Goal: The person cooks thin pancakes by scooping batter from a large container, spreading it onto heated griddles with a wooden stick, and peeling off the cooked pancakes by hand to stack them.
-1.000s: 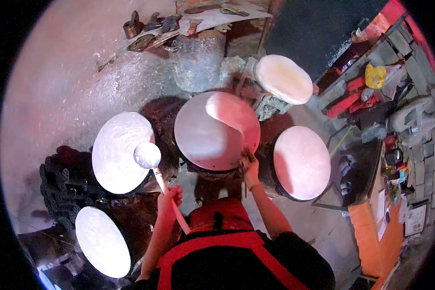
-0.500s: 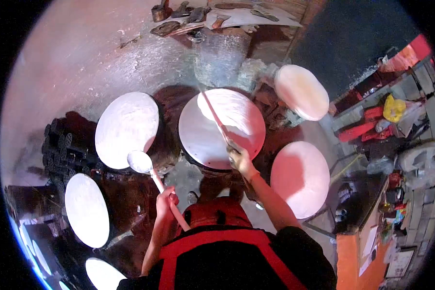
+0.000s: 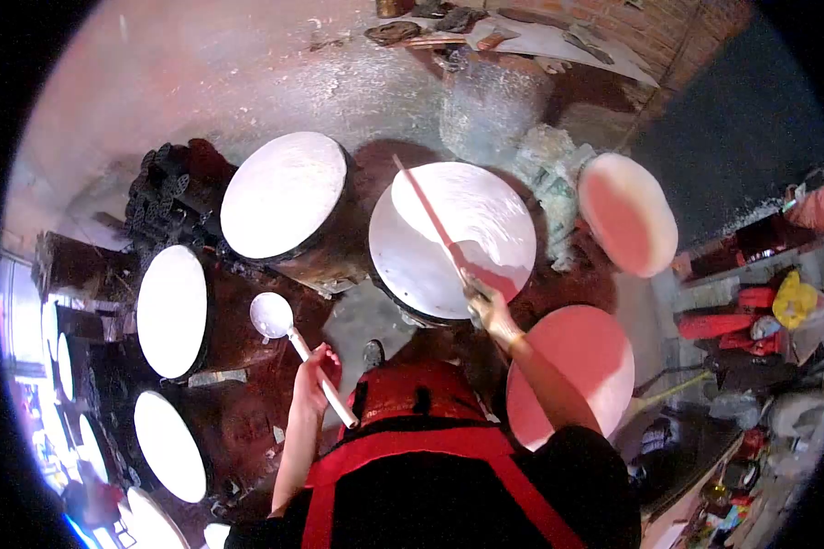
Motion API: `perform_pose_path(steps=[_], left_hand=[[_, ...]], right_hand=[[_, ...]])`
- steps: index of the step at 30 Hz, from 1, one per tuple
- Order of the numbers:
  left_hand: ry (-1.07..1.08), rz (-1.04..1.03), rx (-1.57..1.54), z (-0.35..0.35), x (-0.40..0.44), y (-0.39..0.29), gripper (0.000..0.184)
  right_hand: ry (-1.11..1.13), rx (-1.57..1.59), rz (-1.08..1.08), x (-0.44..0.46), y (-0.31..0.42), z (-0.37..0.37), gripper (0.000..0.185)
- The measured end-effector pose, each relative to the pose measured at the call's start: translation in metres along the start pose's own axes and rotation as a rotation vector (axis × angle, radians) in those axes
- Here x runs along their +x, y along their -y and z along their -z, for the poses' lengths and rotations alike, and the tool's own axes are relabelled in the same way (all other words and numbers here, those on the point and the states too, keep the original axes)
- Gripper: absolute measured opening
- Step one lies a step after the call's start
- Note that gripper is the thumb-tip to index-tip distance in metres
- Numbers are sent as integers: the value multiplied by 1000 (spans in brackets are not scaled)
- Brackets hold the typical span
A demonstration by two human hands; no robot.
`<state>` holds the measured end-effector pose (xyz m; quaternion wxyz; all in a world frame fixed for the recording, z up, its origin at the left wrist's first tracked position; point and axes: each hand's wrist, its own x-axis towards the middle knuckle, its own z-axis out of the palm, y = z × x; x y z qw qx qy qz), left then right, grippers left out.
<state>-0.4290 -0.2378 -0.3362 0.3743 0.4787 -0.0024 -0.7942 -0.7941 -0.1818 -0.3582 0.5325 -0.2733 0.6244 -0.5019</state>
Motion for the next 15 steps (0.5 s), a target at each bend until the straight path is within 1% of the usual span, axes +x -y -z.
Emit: perform_pose_path(steps=[3,4,5,6,7,8,9,10,11,12,13,15], left_hand=[[-119,-45,3,-10,-16,5,9],[-150,-55,5,-19,-24,5,11],[-178,-67,8,-26,-30,6,12],[-136,-65,15,-28,-34,6,14],[-97,-61,25,-30,-39,6,16],[-62,-55,38,-31,-44,6,18],[-110,-3,61,-34,-46,7,21],[-130,-3,61,-37,-52,11,19],[-153,-4,62,-40,-58,15,17],[-173,-6,59,-42,-63,19,16],[-189,-29,64,-43,-66,22,15],[-222,-69,73,-36,-75,33,14]], right_hand=[[204,-60,86,-2,-34,46,43],[222,-33,53,-8,-28,65,39],[173,-62,65,0,-29,75,41],[47,-15,47,7,-30,86,34],[-79,34,22,7,-8,86,29],[-208,62,-47,13,12,80,25],[-335,88,-119,25,27,76,21],[-187,60,-18,34,27,80,19],[-108,2,-134,42,26,80,21],[26,-19,-178,36,21,87,26],[161,-39,-217,18,37,86,30],[358,118,-187,1,26,111,41]])
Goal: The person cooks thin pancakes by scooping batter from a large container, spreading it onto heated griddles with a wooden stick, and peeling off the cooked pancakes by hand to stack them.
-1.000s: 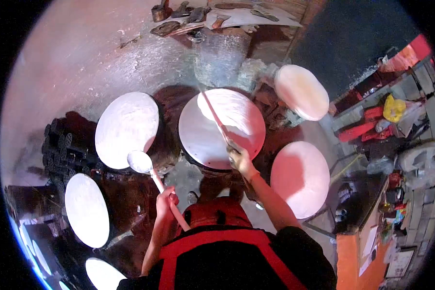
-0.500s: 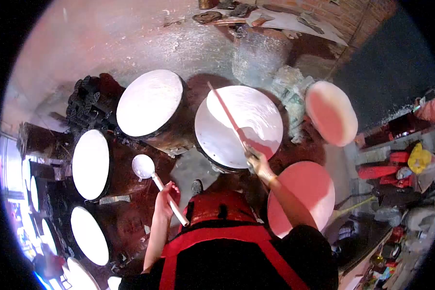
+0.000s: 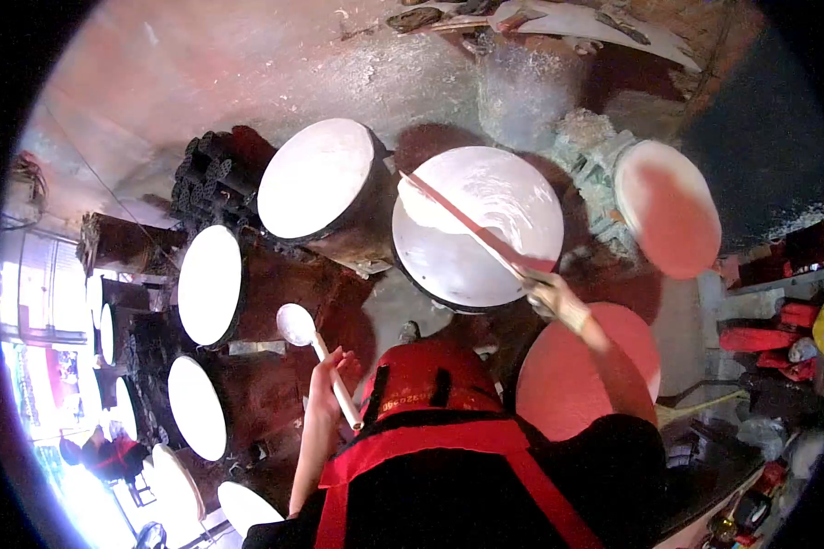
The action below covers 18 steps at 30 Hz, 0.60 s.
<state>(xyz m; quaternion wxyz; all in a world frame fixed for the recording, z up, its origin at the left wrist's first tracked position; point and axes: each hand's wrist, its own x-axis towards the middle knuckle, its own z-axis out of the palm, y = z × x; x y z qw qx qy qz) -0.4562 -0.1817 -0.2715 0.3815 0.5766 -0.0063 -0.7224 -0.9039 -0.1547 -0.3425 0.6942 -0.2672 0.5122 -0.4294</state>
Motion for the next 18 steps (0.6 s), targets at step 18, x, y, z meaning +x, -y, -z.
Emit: perform_pose_path(steps=[18], left_hand=[[229,139,246,18,15,-3,32]], right_hand=[[-301,128,112,-97,-110,19,40]])
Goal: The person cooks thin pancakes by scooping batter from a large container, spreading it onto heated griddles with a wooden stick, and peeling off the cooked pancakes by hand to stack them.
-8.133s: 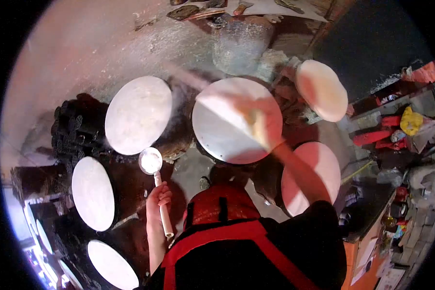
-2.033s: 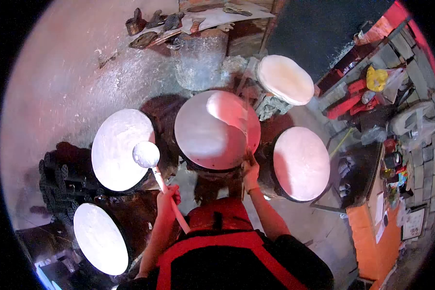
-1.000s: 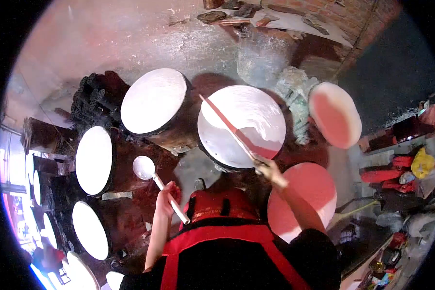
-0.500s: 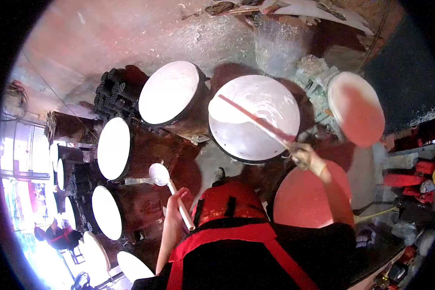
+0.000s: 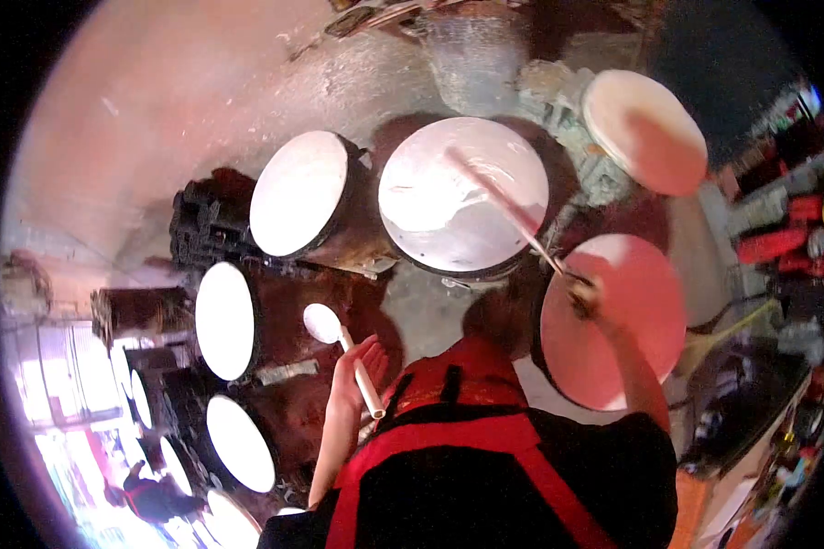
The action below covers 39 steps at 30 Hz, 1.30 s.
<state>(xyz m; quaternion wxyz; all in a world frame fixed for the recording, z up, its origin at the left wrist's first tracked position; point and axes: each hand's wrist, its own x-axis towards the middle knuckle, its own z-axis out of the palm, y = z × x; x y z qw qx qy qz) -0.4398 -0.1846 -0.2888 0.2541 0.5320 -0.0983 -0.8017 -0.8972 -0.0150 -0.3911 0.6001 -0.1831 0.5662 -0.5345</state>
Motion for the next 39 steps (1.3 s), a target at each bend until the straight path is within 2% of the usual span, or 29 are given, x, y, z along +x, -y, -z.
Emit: perform_pose_path(steps=[3,5,6,8,9,10,11,13,15,17,21,22,23,24,25,26,31,32,34,36,38,39], left_hand=[[81,73,40,0,6,-22,22],[201,117,87,6,5,-40,14],[193,112,112,16,9,-46,15],[174,99,146,36,15,-56,16],[88,68,256,42,11,-61,22],[105,58,286,54,12,-66,25],[120,47,311,70,12,-69,27],[120,39,363,99,10,-75,34],[96,56,381,130,9,-79,26],[77,28,322,156,-1,-78,22],[-13,-18,78,207,-36,-76,22],[-33,-27,47,218,-46,-73,22],[-54,-76,19,229,-54,-68,21],[-77,-126,-8,235,-64,-67,21],[-140,-179,91,218,-82,-73,17],[-144,-211,62,237,-74,-69,13],[-166,-96,-140,272,-63,-58,9],[-143,-145,2,271,-57,-62,10],[-125,-89,42,246,-60,-71,10],[-1,-88,-72,232,-55,-72,11],[86,-45,-33,238,-33,-70,11],[86,14,-57,236,-29,-69,12]], right_hand=[[-308,-233,175,17,-12,-88,39],[-232,-238,111,-2,-22,-121,37],[-155,-138,118,-31,-24,-136,36],[-122,-63,-112,-72,-22,-158,31],[-198,-58,-209,-89,-34,-159,32],[-276,-47,-305,-106,-47,-160,32],[-383,-18,-261,-121,-68,-171,36],[-508,146,-128,-115,-100,-205,28],[-549,383,-5,-66,-132,-236,20],[-490,439,211,24,-139,-295,25],[-193,502,654,213,-118,-403,41],[26,1101,577,293,-134,-411,41],[-336,562,625,315,-108,-434,40],[-502,368,587,318,-86,-448,40],[-663,176,519,320,-64,-462,41],[-723,137,465,318,-54,-470,40],[-715,320,329,243,-83,-472,36],[-705,364,298,222,-93,-471,35],[-704,393,234,184,-108,-470,36],[-791,233,150,150,-113,-460,37],[-700,403,191,142,-145,-419,34],[-760,353,157,113,-125,-418,33]])
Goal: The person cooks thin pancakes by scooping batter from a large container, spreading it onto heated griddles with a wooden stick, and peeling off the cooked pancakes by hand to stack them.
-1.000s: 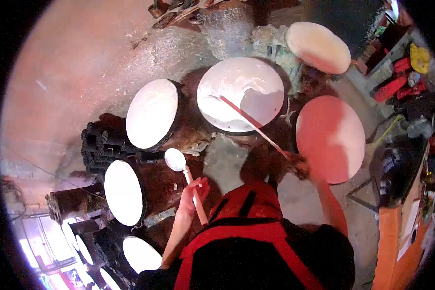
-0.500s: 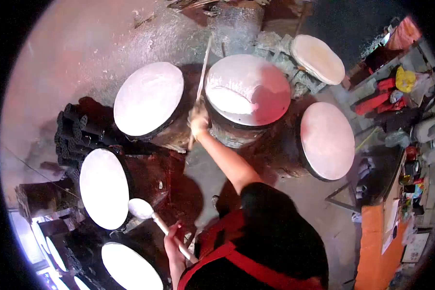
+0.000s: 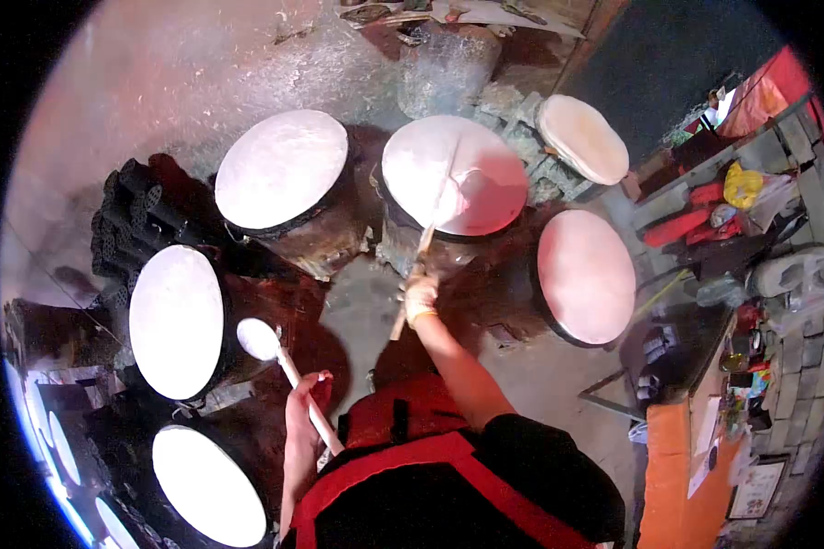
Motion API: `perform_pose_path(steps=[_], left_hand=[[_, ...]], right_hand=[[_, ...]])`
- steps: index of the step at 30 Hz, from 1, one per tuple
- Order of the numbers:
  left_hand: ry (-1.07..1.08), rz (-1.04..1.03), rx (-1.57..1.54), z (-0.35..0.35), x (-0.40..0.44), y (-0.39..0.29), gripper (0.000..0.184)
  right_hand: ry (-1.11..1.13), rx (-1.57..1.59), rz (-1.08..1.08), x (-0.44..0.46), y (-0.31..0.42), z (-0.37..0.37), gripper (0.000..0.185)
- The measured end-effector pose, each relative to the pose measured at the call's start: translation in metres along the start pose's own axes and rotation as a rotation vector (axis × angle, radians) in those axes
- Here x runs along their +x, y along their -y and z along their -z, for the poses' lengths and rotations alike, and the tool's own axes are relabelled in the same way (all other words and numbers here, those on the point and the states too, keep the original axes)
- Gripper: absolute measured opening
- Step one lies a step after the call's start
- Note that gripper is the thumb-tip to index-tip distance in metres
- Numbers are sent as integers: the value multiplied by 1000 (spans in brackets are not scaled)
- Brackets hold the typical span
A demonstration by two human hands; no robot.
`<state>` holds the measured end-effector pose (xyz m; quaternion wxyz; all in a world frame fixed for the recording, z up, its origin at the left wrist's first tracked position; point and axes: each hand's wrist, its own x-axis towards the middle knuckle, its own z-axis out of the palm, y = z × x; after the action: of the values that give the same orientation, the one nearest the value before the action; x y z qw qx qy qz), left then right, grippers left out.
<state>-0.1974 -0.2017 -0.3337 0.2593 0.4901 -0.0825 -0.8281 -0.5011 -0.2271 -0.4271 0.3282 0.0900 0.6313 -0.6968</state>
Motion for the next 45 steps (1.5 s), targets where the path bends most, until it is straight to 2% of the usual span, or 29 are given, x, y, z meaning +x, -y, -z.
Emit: perform_pose_path(steps=[1,3,5,7,8,10,11,12,13,15,17,19,21,22,23,25,27,28,30,31,33,35,36,37,39,40,41,42,45], left_hand=[[44,1,58,-5,2,1,13],[74,-129,235,-26,-11,2,14],[66,-173,249,-43,-22,7,14],[14,-173,245,-56,-24,15,14],[22,-180,287,-59,-23,19,14],[-6,-133,324,-77,-27,24,13],[3,-140,271,-82,-24,28,14],[13,-133,268,-83,-20,31,15],[24,-126,261,-82,-14,34,16],[19,-132,301,-76,-1,41,17],[1,-163,352,-74,4,53,19],[-15,-237,415,-85,7,63,22],[-17,-234,381,-103,5,71,31],[-21,-230,393,-113,7,75,30],[-25,-227,402,-122,9,79,30],[41,-254,400,-142,7,86,30],[39,-263,401,-161,5,93,27],[19,-254,400,-170,5,96,27],[-28,-239,386,-185,6,106,29],[-27,-249,397,-186,6,112,28],[-12,-281,420,-190,14,121,28],[-79,-301,423,-196,18,132,25],[-106,-291,405,-202,16,136,24],[-132,-279,390,-209,13,139,24],[-87,-298,364,-222,10,141,22],[-48,-295,350,-222,12,140,22],[-5,-293,335,-223,14,139,21],[-6,-272,358,-226,14,135,21],[-15,-256,418,-234,5,121,22]], right_hand=[[-58,-58,-5,-11,20,14,32],[60,154,13,-4,42,45,30],[-73,-72,10,13,65,48,27],[5,159,55,23,72,32,37],[37,345,22,7,85,13,34],[185,137,-44,-11,84,-3,30],[294,-262,-72,-10,65,6,28],[477,-85,-170,14,41,32,35],[491,8,-217,28,33,61,18],[408,-7,-102,21,66,103,13],[430,84,-178,22,96,137,14],[417,87,-120,36,113,147,21],[330,84,-90,61,107,129,27],[292,207,-146,31,127,105,27],[201,136,-116,49,98,99,30],[611,-18,-269,65,62,122,35],[705,20,-250,50,82,154,34],[677,-47,-122,63,77,176,30],[415,14,-219,87,97,209,28],[514,-86,-52,120,88,230,28],[700,219,-231,146,114,246,29],[593,108,-243,145,154,226,29],[692,516,-531,184,139,226,24],[408,274,-212,145,171,192,20],[337,73,-96,136,171,159,30],[413,-2,-182,137,168,155,19],[488,-78,-264,140,165,153,17],[614,-442,155,150,145,158,20],[462,-157,463,146,135,185,32]])
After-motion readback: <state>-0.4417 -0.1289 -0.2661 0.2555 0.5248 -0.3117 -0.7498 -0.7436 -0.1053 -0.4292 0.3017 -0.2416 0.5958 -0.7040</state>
